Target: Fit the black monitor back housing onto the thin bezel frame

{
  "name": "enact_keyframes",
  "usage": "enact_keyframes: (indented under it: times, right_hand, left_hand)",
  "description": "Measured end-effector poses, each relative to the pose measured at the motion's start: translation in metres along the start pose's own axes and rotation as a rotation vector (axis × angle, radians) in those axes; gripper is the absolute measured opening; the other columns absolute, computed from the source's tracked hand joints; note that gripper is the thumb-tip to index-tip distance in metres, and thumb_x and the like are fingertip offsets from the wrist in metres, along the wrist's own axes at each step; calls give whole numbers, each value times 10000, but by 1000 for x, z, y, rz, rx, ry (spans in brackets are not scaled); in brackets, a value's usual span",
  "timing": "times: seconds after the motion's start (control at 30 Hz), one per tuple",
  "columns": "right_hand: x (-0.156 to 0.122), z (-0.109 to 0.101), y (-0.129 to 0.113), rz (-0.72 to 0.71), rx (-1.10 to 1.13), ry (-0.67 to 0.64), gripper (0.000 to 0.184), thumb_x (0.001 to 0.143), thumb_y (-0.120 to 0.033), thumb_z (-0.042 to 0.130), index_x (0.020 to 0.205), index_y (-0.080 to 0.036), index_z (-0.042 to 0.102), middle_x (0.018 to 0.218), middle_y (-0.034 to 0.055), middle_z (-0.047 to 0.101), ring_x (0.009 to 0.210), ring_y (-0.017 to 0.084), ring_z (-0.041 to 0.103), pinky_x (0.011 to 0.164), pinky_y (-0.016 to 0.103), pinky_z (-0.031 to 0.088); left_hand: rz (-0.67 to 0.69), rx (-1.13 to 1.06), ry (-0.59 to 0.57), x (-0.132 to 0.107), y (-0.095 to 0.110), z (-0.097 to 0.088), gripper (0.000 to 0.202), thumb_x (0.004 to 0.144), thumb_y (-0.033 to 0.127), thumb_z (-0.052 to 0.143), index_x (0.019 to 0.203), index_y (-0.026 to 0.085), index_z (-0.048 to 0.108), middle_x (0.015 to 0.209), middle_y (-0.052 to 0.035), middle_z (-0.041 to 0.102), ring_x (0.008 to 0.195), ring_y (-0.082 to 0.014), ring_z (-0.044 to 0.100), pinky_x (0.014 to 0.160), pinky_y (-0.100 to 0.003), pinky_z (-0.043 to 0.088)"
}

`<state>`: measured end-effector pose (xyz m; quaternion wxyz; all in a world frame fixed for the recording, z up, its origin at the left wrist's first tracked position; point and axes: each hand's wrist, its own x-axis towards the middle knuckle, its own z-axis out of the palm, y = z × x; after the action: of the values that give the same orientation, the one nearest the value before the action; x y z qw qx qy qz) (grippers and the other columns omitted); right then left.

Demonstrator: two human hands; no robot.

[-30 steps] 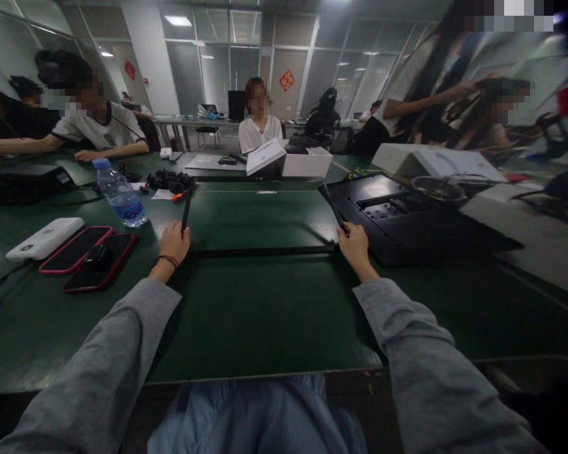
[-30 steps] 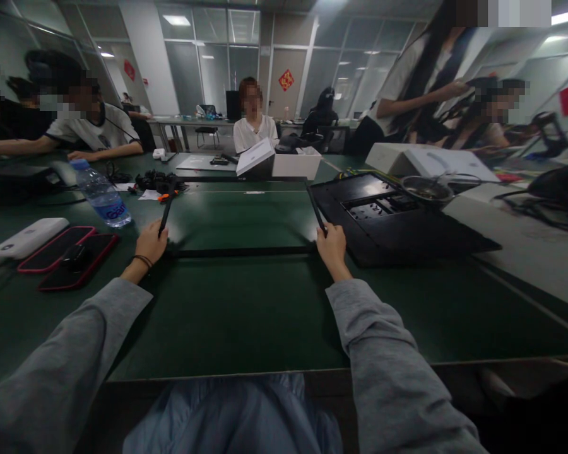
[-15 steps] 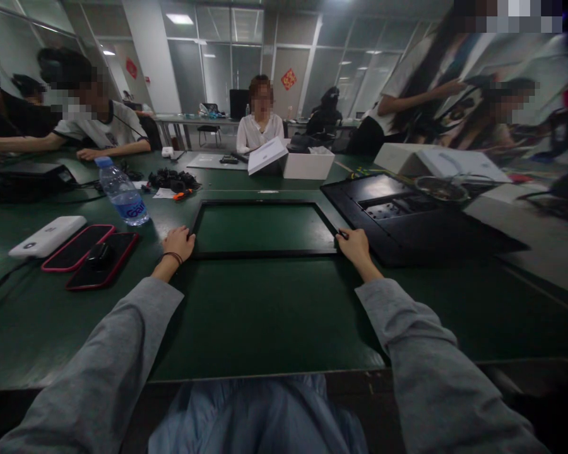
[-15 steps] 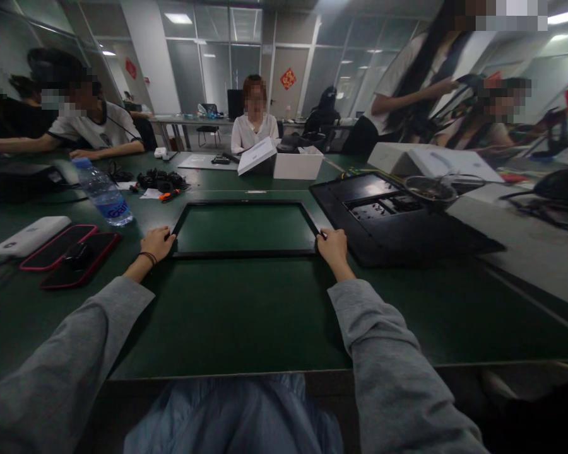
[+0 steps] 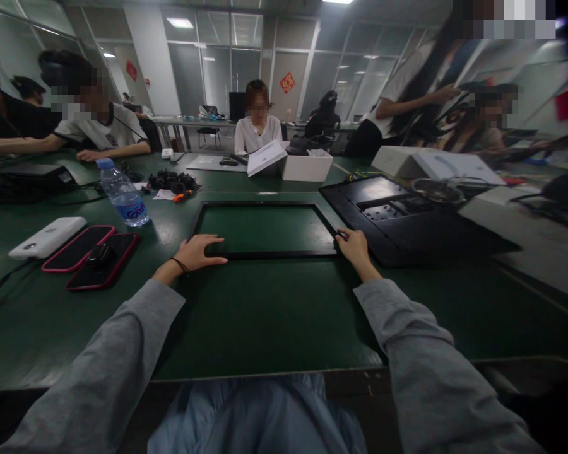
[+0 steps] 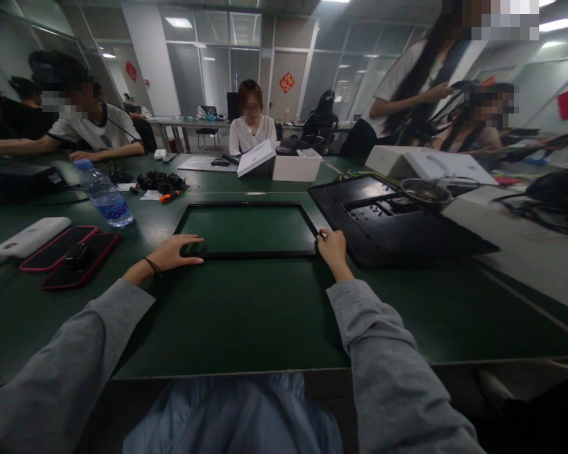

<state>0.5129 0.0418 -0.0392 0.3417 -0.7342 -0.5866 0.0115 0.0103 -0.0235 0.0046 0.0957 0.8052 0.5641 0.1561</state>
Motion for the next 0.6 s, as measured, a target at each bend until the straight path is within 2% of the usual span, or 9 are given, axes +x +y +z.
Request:
enact_keyframes:
  times: [0.1, 0.2, 0.3, 0.4, 0.47, 0.53, 0.6]
  right_hand:
    - [-2, -11, -2, -20, 25, 48, 423, 858, -269, 496, 1164, -99, 733, 964, 157, 614, 934, 272, 575, 953, 440, 460]
    - [-5, -33, 4, 22, -13, 258, 451, 851, -269, 500, 1236, -111, 675, 1181, 209, 568, 1153, 338, 504, 1027, 536, 391]
    - [-6, -61, 22, 247, -41, 498, 498, 837, -231, 511, 1320, -135, 590, 1433, 255, 418, 1363, 411, 355, 1090, 622, 296]
    - [-5, -81, 47, 530, 48, 645, 735, 811, -195, 526, 1517, -97, 343, 1572, 317, 201, 1506, 457, 143, 1168, 661, 142]
    - [-4, -88, 61, 711, 160, 689, 841, 800, -185, 517, 1569, -93, 190, 1594, 355, 70, 1538, 451, 52, 1178, 670, 99]
    - [-4, -90, 70, 825, 285, 713, 867, 797, -186, 508, 1574, -92, 136, 1585, 389, 67, 1546, 433, 90, 1182, 651, 110]
    - [-4, -88, 72, 835, 408, 699, 884, 791, -156, 477, 1578, -62, 85, 1553, 409, 195, 1520, 395, 249, 1190, 581, 181]
  left_hand:
    - [-9, 1, -12, -2, 6, -3, 555, 741, 738, 668, 1099, 321, 742, 1404, -54, 630, 1310, -297, 544, 1075, -515, 423]
    - [-34, -30, 17, 0, 5, -6, 462, 750, 701, 684, 934, 284, 763, 1284, -44, 697, 1206, -274, 609, 1000, -459, 477]
    - [-81, -23, 47, 2, 2, -8, 468, 739, 706, 686, 919, 280, 762, 1185, -44, 729, 1102, -259, 653, 919, -400, 507]
    - [-143, -21, 43, 2, -2, -8, 496, 742, 727, 665, 943, 284, 757, 1085, -47, 753, 1017, -247, 680, 856, -365, 512]
    - [-172, -28, 28, 2, -4, -7, 503, 745, 730, 659, 954, 281, 751, 1056, -50, 763, 1000, -248, 688, 847, -363, 510]
    - [-195, -25, 22, 3, -4, -6, 519, 743, 732, 658, 976, 277, 747, 1074, -56, 765, 1008, -257, 691, 850, -372, 509]
    - [-215, -23, 27, 3, -5, -6, 536, 737, 735, 662, 1000, 276, 748, 1097, -62, 763, 1021, -266, 692, 850, -381, 512]
